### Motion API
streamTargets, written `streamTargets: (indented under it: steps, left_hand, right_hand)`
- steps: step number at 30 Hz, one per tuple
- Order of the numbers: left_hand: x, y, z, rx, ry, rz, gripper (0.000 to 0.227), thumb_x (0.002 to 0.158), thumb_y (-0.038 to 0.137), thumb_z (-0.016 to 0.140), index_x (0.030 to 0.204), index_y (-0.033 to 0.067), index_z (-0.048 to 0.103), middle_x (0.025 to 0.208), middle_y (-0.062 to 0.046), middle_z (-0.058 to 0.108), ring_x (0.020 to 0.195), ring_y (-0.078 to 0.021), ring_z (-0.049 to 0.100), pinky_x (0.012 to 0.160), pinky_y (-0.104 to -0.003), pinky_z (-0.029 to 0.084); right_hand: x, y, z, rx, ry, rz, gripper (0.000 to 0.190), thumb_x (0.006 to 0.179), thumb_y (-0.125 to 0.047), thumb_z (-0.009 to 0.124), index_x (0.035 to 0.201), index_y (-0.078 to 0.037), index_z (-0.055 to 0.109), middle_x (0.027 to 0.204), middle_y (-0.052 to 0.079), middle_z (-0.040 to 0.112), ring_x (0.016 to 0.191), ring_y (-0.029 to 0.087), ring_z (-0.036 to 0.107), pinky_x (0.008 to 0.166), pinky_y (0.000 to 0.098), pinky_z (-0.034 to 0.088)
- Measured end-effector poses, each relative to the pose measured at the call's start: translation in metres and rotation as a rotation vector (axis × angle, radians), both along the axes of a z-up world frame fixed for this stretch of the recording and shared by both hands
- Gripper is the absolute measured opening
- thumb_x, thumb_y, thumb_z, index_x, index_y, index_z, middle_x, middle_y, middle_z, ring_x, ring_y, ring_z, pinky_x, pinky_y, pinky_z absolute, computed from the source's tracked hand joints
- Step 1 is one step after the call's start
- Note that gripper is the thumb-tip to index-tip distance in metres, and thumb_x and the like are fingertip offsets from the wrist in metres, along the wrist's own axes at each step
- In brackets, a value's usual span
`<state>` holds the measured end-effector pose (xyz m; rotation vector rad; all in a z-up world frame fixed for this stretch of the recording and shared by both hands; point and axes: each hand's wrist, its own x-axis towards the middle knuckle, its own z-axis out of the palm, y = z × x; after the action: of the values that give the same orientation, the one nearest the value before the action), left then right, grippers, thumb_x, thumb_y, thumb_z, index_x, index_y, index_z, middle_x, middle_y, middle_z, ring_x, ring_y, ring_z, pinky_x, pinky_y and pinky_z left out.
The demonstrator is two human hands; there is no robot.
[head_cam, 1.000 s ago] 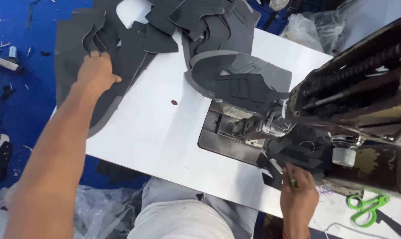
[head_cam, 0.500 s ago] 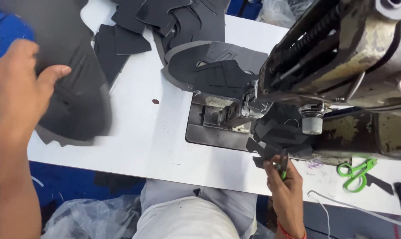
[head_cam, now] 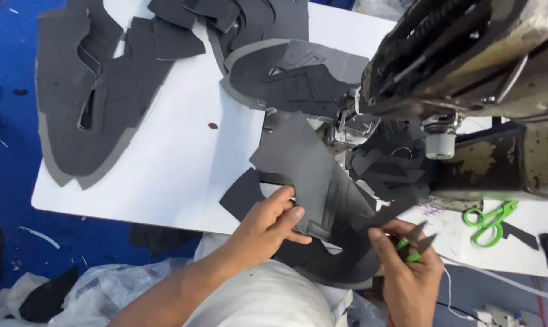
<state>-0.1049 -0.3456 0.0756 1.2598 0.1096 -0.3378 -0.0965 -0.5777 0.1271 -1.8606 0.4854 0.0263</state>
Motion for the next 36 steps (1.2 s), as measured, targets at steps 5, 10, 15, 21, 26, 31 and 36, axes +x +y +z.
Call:
streamTargets:
  steps: [5, 10, 15, 21, 26, 31, 36]
  left_hand:
    - [0.001, -0.006, 0.016, 0.057, 0.098, -0.086, 0.023, 0.104, 0.017, 0.048, 0.121, 0.0014, 0.045, 0.076, 0.000, 0.044, 0.078, -0.0091, 0.070, 0.070, -0.030, 0.062]
    - [-0.005, -0.002, 0.010, 0.050, 0.046, -0.113, 0.024, 0.110, 0.022, 0.043, 0.101, -0.0005, 0.043, 0.077, 0.001, 0.039, 0.079, -0.0063, 0.065, 0.077, -0.030, 0.067]
    - [-0.007, 0.000, 0.004, 0.037, 0.018, -0.097, 0.027, 0.111, 0.024, 0.042, 0.099, 0.0008, 0.043, 0.077, 0.002, 0.038, 0.076, -0.0055, 0.059, 0.079, -0.032, 0.065]
    - [-0.001, 0.002, 0.022, 0.122, 0.069, -0.125, 0.028, 0.109, 0.026, 0.043, 0.099, 0.0006, 0.046, 0.072, 0.001, 0.040, 0.079, -0.0097, 0.073, 0.072, -0.031, 0.066]
    - [0.003, 0.000, 0.027, 0.070, -0.003, -0.129, 0.021, 0.103, 0.019, 0.058, 0.110, -0.0001, 0.052, 0.084, 0.004, 0.065, 0.082, -0.0093, 0.070, 0.072, -0.029, 0.067]
    - [0.001, -0.003, 0.010, 0.155, 0.048, -0.111, 0.031, 0.099, 0.009, 0.065, 0.090, 0.0005, 0.038, 0.067, 0.001, 0.045, 0.067, -0.0033, 0.055, 0.067, -0.030, 0.064]
    - [0.003, 0.001, 0.013, 0.120, 0.070, -0.132, 0.031, 0.100, 0.011, 0.064, 0.088, 0.0038, 0.037, 0.065, 0.001, 0.040, 0.064, -0.0016, 0.054, 0.068, -0.029, 0.069]
  right_hand:
    - [-0.008, 0.021, -0.002, 0.091, 0.072, 0.089, 0.027, 0.085, -0.001, 0.077, 0.110, -0.004, 0.071, 0.087, 0.003, 0.069, 0.059, 0.006, 0.049, 0.046, 0.0230, 0.032]
    - [-0.009, 0.039, -0.009, 0.110, -0.038, 0.308, 0.026, 0.087, 0.002, 0.073, 0.112, 0.000, 0.065, 0.091, 0.004, 0.073, 0.081, 0.006, 0.067, 0.068, 0.0202, 0.053]
    - [-0.014, 0.043, -0.011, 0.047, -0.056, 0.325, 0.024, 0.088, 0.001, 0.073, 0.111, 0.001, 0.064, 0.091, 0.005, 0.074, 0.081, 0.006, 0.067, 0.070, 0.0207, 0.053]
    - [-0.014, 0.047, -0.007, -0.073, -0.046, 0.326, 0.022, 0.088, -0.003, 0.076, 0.107, 0.000, 0.066, 0.088, 0.006, 0.077, 0.075, 0.006, 0.067, 0.064, 0.0214, 0.052]
    - [-0.015, 0.046, -0.011, -0.078, -0.139, 0.368, 0.022, 0.089, -0.005, 0.075, 0.107, -0.001, 0.063, 0.089, 0.003, 0.075, 0.074, 0.004, 0.065, 0.063, 0.0199, 0.052]
    - [-0.009, 0.036, -0.010, -0.123, -0.115, 0.390, 0.013, 0.090, -0.003, 0.075, 0.102, -0.001, 0.070, 0.082, 0.003, 0.071, 0.070, 0.003, 0.058, 0.061, 0.0197, 0.048]
    - [0.017, 0.025, 0.012, -0.367, -0.148, 0.298, 0.024, 0.097, -0.009, 0.072, 0.120, -0.001, 0.072, 0.090, 0.012, 0.069, 0.072, 0.013, 0.054, 0.064, 0.0274, 0.043]
